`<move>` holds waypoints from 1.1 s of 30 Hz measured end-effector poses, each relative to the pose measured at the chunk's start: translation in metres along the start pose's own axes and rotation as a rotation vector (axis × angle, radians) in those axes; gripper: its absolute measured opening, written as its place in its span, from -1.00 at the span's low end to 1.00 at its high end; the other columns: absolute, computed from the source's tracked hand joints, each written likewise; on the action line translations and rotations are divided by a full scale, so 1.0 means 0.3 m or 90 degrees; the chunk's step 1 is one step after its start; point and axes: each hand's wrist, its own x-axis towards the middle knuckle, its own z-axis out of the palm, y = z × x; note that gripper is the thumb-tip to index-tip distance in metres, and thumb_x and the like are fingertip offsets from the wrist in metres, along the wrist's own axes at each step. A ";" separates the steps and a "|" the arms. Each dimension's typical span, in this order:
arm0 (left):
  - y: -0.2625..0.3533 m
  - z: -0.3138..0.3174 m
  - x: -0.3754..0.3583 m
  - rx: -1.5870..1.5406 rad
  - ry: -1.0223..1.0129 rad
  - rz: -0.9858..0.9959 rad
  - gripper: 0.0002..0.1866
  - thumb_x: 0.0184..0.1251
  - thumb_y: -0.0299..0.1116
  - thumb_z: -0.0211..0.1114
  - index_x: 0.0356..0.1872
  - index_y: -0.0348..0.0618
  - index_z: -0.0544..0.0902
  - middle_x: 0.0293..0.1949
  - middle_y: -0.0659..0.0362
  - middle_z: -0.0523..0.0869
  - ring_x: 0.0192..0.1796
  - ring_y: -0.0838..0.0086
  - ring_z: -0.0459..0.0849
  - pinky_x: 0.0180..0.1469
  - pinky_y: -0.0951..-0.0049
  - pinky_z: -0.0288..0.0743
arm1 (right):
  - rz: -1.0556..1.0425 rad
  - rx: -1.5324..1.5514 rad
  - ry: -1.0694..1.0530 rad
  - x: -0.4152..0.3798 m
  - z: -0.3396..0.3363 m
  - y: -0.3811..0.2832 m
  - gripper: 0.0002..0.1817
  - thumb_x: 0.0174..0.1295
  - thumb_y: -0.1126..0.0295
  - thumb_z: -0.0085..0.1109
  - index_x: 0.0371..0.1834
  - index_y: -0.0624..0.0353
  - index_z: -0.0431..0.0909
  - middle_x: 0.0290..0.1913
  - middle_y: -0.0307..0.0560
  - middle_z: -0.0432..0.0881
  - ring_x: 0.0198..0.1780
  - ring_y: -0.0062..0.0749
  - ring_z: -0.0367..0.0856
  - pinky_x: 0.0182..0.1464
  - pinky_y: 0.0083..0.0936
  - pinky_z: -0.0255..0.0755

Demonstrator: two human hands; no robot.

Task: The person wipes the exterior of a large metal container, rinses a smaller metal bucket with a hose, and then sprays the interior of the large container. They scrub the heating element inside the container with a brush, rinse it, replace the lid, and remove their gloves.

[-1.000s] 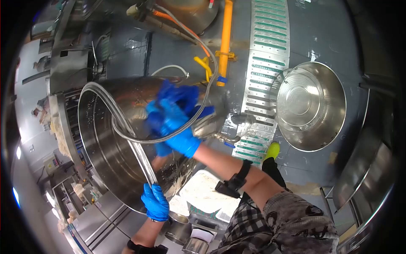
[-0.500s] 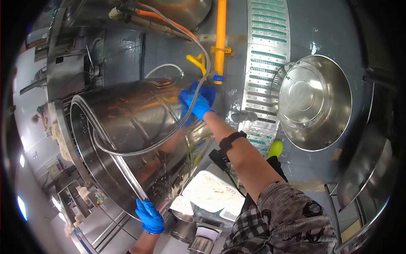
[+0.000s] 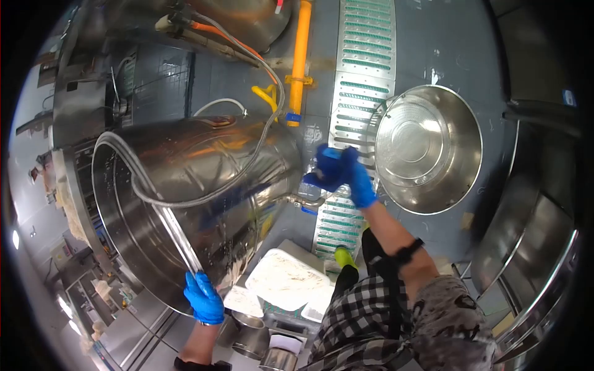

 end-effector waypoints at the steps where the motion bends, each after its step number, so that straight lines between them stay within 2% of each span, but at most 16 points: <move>1: 0.021 -0.002 0.009 -0.010 0.005 -0.005 -0.67 0.21 -0.27 -0.08 -0.28 -0.43 0.41 -0.56 -0.13 0.46 -0.52 0.18 0.45 -0.50 0.28 0.24 | -0.046 -0.008 -0.002 -0.068 -0.029 -0.092 -0.53 0.18 0.03 -0.25 -0.08 0.22 0.34 -0.16 -0.16 0.45 -0.08 -0.48 0.36 0.04 -0.57 0.16; 3: 0.057 -0.009 0.020 -0.136 0.014 0.042 -0.75 0.18 -0.30 -0.04 -0.45 -0.32 0.41 -0.71 -0.06 0.43 -0.69 0.15 0.41 -0.66 0.30 0.16 | -0.045 -0.009 -0.024 -0.147 -0.100 -0.273 -0.55 0.20 0.07 -0.28 -0.07 0.22 0.34 -0.13 -0.18 0.43 -0.08 -0.47 0.35 0.04 -0.59 0.16; 7: 0.051 0.006 0.025 -0.084 0.072 0.083 -0.79 0.14 -0.27 0.02 -0.55 -0.20 0.39 -0.72 -0.09 0.44 -0.63 0.00 0.43 -0.66 0.20 0.22 | -0.195 -0.211 -0.077 -0.278 0.035 -0.616 -0.68 0.19 0.28 -0.20 -0.07 0.23 0.35 -0.12 -0.13 0.44 -0.08 -0.45 0.35 0.04 -0.59 0.15; 9: 0.063 0.001 0.027 -0.058 0.071 0.087 -0.75 0.13 -0.20 0.02 -0.54 -0.17 0.38 -0.72 -0.05 0.46 -0.62 0.02 0.45 -0.64 0.20 0.27 | -0.487 -0.891 0.045 -0.184 -0.109 -0.615 -0.65 0.06 0.48 -0.08 -0.03 0.25 0.31 -0.06 -0.10 0.41 -0.05 -0.43 0.35 0.06 -0.57 0.13; 11: 0.049 0.020 0.029 -0.041 0.096 0.092 -0.74 0.12 -0.15 0.03 -0.55 -0.14 0.38 -0.74 -0.03 0.47 -0.65 0.08 0.47 -0.64 0.20 0.30 | -0.575 -1.024 -0.014 -0.282 0.138 -0.588 -0.46 -0.06 0.54 0.04 0.08 0.22 0.19 -0.03 0.08 0.35 -0.07 -0.20 0.38 -0.03 -0.49 0.24; 12: 0.056 0.009 0.026 -0.024 0.101 0.101 -0.73 0.12 -0.15 0.03 -0.56 -0.14 0.37 -0.75 -0.03 0.47 -0.65 0.09 0.47 -0.64 0.21 0.30 | -0.249 -0.643 -0.184 -0.334 0.290 -0.548 -0.43 -0.03 0.52 0.04 0.13 0.18 0.14 0.03 0.03 0.32 0.07 -0.26 0.27 0.04 -0.48 0.20; 14: 0.063 -0.002 0.025 -0.016 0.075 0.082 -0.69 0.13 -0.10 -0.01 -0.56 -0.15 0.37 -0.72 -0.04 0.48 -0.64 0.08 0.48 -0.61 0.19 0.32 | -0.369 -0.715 -0.430 -0.424 0.589 -0.472 -0.45 0.03 0.38 0.02 0.14 0.10 0.13 0.10 0.01 0.24 0.13 -0.26 0.20 0.14 -0.42 0.09; 17: 0.062 0.004 0.029 -0.041 0.075 0.080 -0.67 0.14 -0.09 -0.04 -0.56 -0.16 0.38 -0.71 -0.07 0.48 -0.62 0.07 0.49 -0.59 0.18 0.34 | -0.591 -0.929 -0.478 -0.459 0.900 -0.363 -0.37 0.01 0.18 0.02 0.17 0.06 0.06 0.08 0.13 0.25 0.12 -0.07 0.18 0.13 -0.30 0.07; 23: 0.040 0.000 0.036 -0.139 0.022 0.108 -0.65 0.14 -0.07 -0.05 -0.50 -0.19 0.42 -0.60 -0.09 0.52 -0.50 0.07 0.52 -0.46 0.18 0.37 | -0.317 -1.238 -0.411 -0.498 1.075 -0.279 -0.56 0.05 0.07 -0.05 -0.19 0.22 0.43 -0.43 0.01 0.52 -0.40 -0.15 0.48 -0.29 -0.33 0.33; 25: 0.014 0.041 0.058 -0.336 0.121 0.122 -0.62 0.13 -0.05 -0.03 -0.43 -0.22 0.46 -0.51 -0.14 0.52 -0.40 0.05 0.52 -0.36 0.18 0.37 | -0.246 -0.896 -0.433 -0.634 1.055 -0.323 -0.59 0.06 0.05 -0.08 -0.39 0.22 0.51 -0.63 -0.09 0.47 -0.58 -0.37 0.43 -0.44 -0.46 0.32; 26: -0.004 0.021 0.078 -0.467 -0.037 0.042 -0.52 0.13 0.00 -0.04 -0.19 -0.28 0.43 -0.24 -0.17 0.50 -0.19 0.11 0.50 -0.15 0.27 0.35 | -0.185 -0.860 -0.457 -0.722 1.055 -0.346 -0.60 0.07 0.05 -0.09 -0.37 0.20 0.51 -0.65 -0.11 0.45 -0.59 -0.46 0.41 -0.45 -0.52 0.30; 27: -0.021 0.041 0.112 -0.475 -0.037 0.048 -0.52 0.13 0.00 -0.04 -0.19 -0.28 0.43 -0.24 -0.17 0.50 -0.19 0.11 0.50 -0.15 0.27 0.35 | -0.123 -0.823 -0.478 -0.820 1.056 -0.370 -0.60 0.08 0.05 -0.10 -0.35 0.18 0.51 -0.66 -0.13 0.43 -0.59 -0.55 0.38 -0.46 -0.57 0.28; 29: -0.034 0.108 0.198 -1.143 -0.220 -0.227 -0.36 0.13 0.05 -0.06 0.05 -0.32 0.20 0.02 -0.18 0.31 0.00 0.12 0.39 0.03 0.30 0.24 | -0.203 -1.055 -0.501 -1.001 1.043 -0.424 -0.64 0.16 0.15 -0.18 -0.35 0.21 0.52 -0.60 -0.20 0.50 -0.58 -0.59 0.39 -0.42 -0.60 0.29; 30: -0.033 0.078 0.226 -1.150 -0.222 -0.222 -0.36 0.13 0.05 -0.06 0.05 -0.32 0.20 0.02 -0.18 0.31 0.00 0.12 0.39 0.03 0.30 0.24 | -0.148 -1.044 -0.517 -1.057 1.002 -0.430 -0.66 0.14 0.16 -0.14 -0.34 0.19 0.52 -0.61 -0.22 0.49 -0.58 -0.56 0.40 -0.42 -0.59 0.30; 32: -0.030 0.010 0.277 -1.522 -0.507 -0.340 -0.34 0.12 0.07 -0.08 0.08 -0.29 0.14 0.05 -0.13 0.25 0.04 0.12 0.28 0.09 0.20 0.13 | -0.060 -1.026 -0.542 -1.165 0.923 -0.433 -0.69 0.11 0.16 -0.08 -0.33 0.16 0.53 -0.62 -0.19 0.49 -0.58 -0.46 0.43 -0.41 -0.55 0.32; 33: -0.032 0.000 0.298 -1.525 -0.512 -0.333 -0.34 0.12 0.07 -0.08 0.08 -0.29 0.14 0.05 -0.13 0.25 0.04 0.12 0.28 0.09 0.20 0.13 | -0.028 -1.017 -0.547 -1.215 0.885 -0.432 -0.71 0.10 0.17 -0.06 -0.34 0.14 0.53 -0.62 -0.15 0.48 -0.57 -0.38 0.45 -0.41 -0.53 0.33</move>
